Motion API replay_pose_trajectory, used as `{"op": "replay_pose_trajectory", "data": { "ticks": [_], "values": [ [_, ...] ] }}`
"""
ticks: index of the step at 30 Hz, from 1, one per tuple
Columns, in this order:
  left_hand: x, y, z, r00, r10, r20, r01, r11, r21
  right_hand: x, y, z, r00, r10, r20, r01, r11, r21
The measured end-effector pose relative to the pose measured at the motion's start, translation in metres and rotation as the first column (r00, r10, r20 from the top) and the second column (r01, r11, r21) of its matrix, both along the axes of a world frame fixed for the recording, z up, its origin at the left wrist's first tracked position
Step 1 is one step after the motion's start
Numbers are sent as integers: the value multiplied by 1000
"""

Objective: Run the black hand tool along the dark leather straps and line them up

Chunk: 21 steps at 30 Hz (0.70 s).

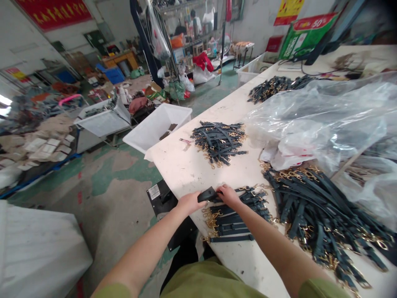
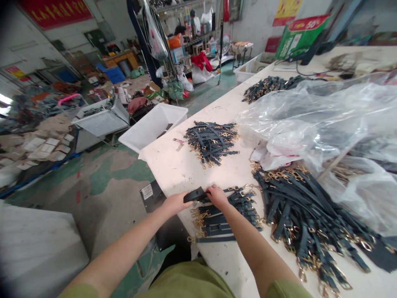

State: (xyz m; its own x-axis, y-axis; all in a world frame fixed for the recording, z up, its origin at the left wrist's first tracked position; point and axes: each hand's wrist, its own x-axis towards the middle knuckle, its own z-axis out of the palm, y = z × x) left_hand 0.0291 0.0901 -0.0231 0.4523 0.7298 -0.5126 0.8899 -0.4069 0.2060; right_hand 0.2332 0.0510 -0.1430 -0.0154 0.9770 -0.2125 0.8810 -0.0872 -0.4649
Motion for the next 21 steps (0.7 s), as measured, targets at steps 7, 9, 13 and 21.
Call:
{"op": "replay_pose_trajectory", "data": {
  "ticks": [7, 9, 13, 21],
  "values": [
    [7, 14, 19, 987, -116, -113, 118, 993, 6, 0, -5, 2, 1000, -16, -20, 17, 998, 63],
    [14, 15, 24, 980, -139, -140, 140, 990, -2, -1, -9, 3, 1000, -5, -16, 6, 995, 96],
    [26, 14, 30, 970, -162, -179, 164, 986, -5, -2, -17, 6, 1000, 17, -15, -15, 992, 127],
    [43, 3, 27, 961, -164, -224, 172, 985, 17, 0, -19, 3, 998, 6, -68, 4, 989, 151]
  ]
}}
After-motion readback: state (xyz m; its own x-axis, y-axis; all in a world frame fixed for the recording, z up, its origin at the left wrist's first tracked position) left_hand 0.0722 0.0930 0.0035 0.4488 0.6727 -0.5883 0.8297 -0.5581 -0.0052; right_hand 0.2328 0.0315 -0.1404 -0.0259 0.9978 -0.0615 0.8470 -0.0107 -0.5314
